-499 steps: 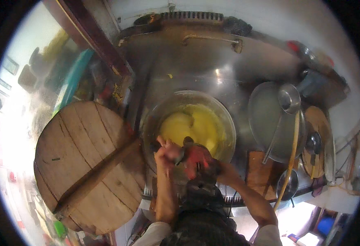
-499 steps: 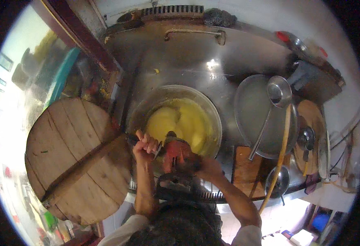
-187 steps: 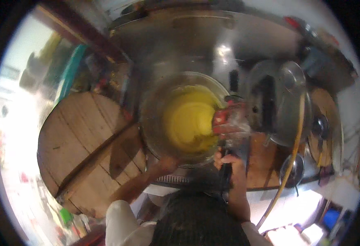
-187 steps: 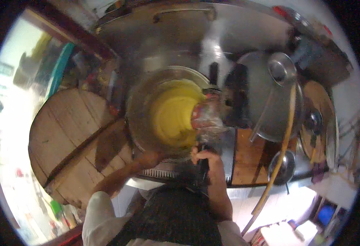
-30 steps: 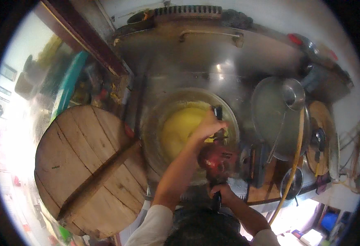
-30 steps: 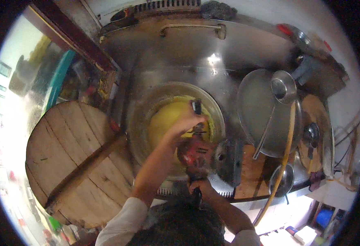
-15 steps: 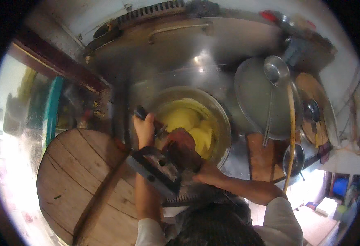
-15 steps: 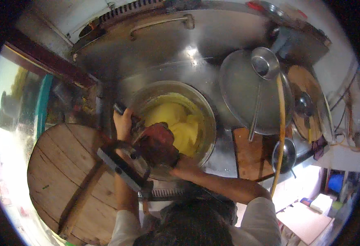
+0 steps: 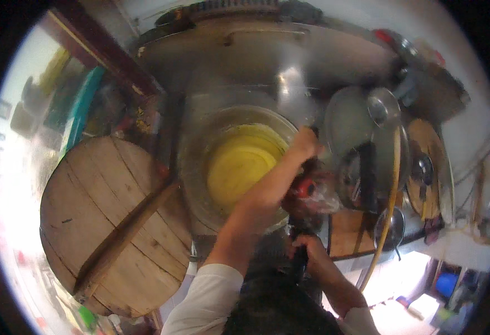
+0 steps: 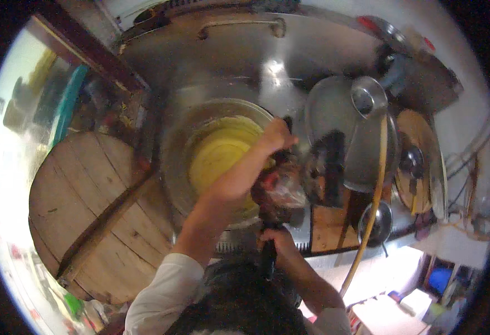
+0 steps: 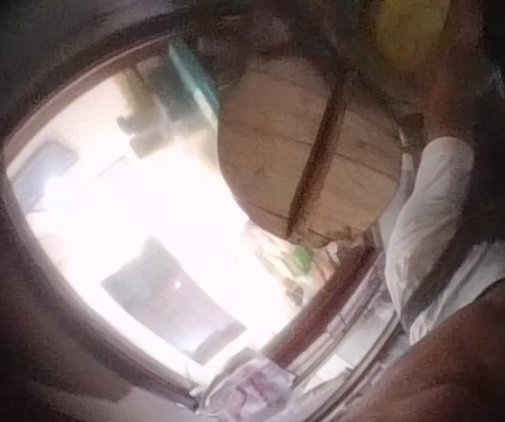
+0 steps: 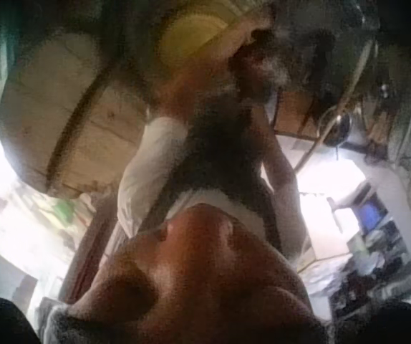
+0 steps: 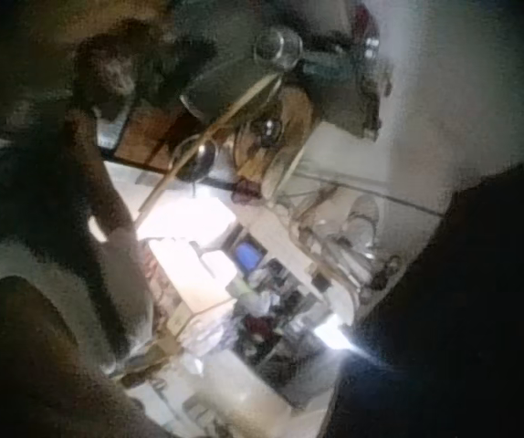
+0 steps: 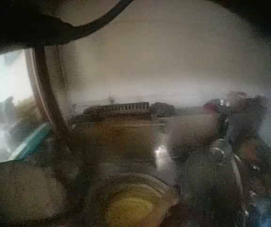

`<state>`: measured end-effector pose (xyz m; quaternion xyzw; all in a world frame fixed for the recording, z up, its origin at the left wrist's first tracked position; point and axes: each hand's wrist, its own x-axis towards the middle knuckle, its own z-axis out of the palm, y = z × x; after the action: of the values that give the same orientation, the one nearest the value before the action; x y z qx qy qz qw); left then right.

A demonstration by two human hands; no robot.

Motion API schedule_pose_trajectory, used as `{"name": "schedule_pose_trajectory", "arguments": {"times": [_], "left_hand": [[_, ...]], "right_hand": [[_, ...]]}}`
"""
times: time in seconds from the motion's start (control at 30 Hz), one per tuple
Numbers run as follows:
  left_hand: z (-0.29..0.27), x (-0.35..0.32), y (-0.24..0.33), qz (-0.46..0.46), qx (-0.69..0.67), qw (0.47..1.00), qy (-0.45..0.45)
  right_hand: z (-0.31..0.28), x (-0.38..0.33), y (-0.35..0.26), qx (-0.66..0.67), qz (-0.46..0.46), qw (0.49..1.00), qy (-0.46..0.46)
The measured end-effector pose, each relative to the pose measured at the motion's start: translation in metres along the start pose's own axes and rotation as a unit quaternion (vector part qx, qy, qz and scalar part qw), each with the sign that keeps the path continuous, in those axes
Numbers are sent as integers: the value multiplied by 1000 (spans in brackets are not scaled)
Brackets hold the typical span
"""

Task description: The person uses a handheld power drill with a mixing attachment to blend a yellow dough-like substance in a large metal bowl. The person holds the bowl steady with one hand while operating the drill with the other, occasionally scraping the sides of the bowl with a spatula to incorporate the mixture.

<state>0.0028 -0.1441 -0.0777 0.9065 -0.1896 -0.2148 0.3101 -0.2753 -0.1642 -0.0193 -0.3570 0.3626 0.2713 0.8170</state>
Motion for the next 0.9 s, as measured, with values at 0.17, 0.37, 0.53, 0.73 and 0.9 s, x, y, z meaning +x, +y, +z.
{"name": "schedule_pose_trajectory", "arguments": {"times": [0.17, 0.37, 0.53, 0.73, 0.9], "left_hand": [[12, -36, -24, 104, -201, 974, 12], [-45, -74, -52, -32, -253, 964, 76], [-100, -116, -65, -33, -449, 853, 262], [-109, -137, -104, -69, -526, 760, 375], [-106, -111, -86, -60, -519, 812, 261]], "right_hand": [[-26, 30, 26, 60, 18, 994, -84], [-30, 83, 47, -113, 13, 979, -170], [3, 110, 24, -364, -208, 903, -96], [48, 82, -38, -594, -235, 767, -63], [47, 47, -32, -535, -129, 835, -10]]}}
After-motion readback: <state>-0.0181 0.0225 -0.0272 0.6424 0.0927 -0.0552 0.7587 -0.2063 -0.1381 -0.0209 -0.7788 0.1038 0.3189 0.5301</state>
